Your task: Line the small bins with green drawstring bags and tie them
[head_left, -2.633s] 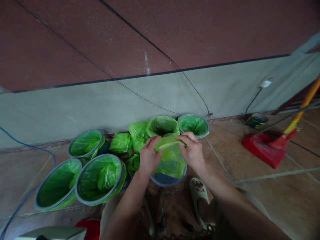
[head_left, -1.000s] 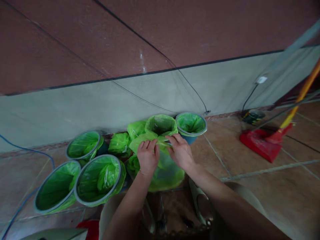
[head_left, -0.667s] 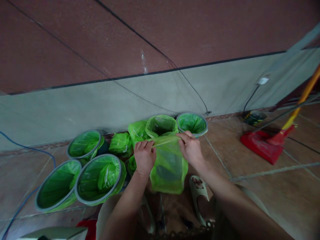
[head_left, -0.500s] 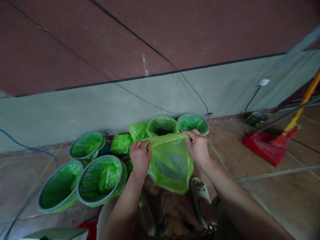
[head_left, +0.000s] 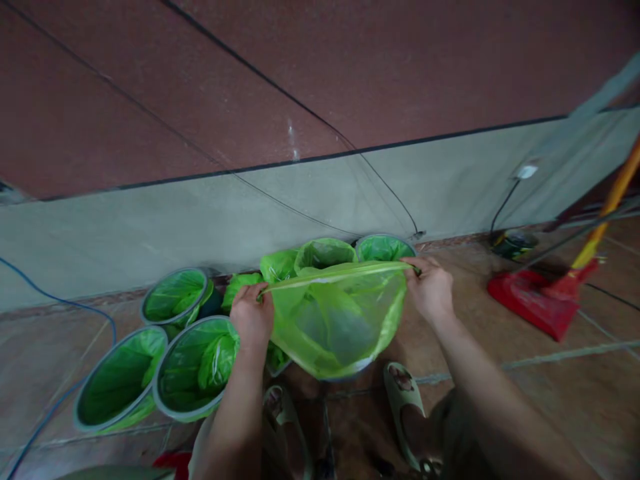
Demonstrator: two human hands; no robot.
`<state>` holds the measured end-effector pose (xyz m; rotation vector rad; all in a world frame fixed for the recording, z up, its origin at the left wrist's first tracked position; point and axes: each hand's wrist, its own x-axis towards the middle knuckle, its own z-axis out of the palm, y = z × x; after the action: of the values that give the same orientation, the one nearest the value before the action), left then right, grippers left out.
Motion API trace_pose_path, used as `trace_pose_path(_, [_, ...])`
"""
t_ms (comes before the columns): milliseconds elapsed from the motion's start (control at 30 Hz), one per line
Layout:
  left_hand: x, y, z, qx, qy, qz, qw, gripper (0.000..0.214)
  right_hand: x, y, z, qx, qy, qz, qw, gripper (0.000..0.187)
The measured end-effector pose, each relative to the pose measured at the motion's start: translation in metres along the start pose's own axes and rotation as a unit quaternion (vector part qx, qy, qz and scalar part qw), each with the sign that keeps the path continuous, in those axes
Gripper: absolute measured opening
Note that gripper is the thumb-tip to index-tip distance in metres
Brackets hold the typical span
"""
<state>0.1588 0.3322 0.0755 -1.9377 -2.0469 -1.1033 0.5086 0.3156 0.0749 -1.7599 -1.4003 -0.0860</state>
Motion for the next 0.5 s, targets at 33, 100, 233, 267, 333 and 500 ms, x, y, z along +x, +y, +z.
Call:
trace_pose_path(33, [0.002, -0.003, -0.002, 0.007, 0.002, -0.014, 1.0, 0.028, 0.002, 0.003, -0.001, -0.012, -0.003, 0.005, 1.0, 0.033])
trace_pose_path(100, [0.006, -0.009, -0.007, 0.025, 0.005, -0.042, 0.999, 0.029, 0.005, 0.009, -0.005, -0.035, -0.006, 0.016, 0.999, 0.032])
trace_pose_path(233, [0.01, -0.019, -0.016, 0.053, 0.004, -0.093, 0.994, 0.03, 0.01, 0.017, -0.015, -0.059, -0.008, 0.025, 0.998, 0.033])
trace_pose_path(267, [0.01, -0.022, -0.017, 0.056, 0.005, -0.099, 0.993, 0.03, 0.01, 0.02, -0.016, -0.061, -0.01, 0.027, 0.998, 0.033])
trace_pose_path(333, [0.009, -0.028, -0.016, 0.046, 0.011, -0.104, 0.993, 0.029, 0.008, 0.024, -0.016, -0.057, -0.016, 0.033, 0.998, 0.033])
trace_pose_path(500, [0.022, -0.03, -0.014, -0.061, -0.006, -0.132, 0.989, 0.025, 0.012, 0.024, -0.007, 0.041, -0.08, 0.133, 0.987, 0.036])
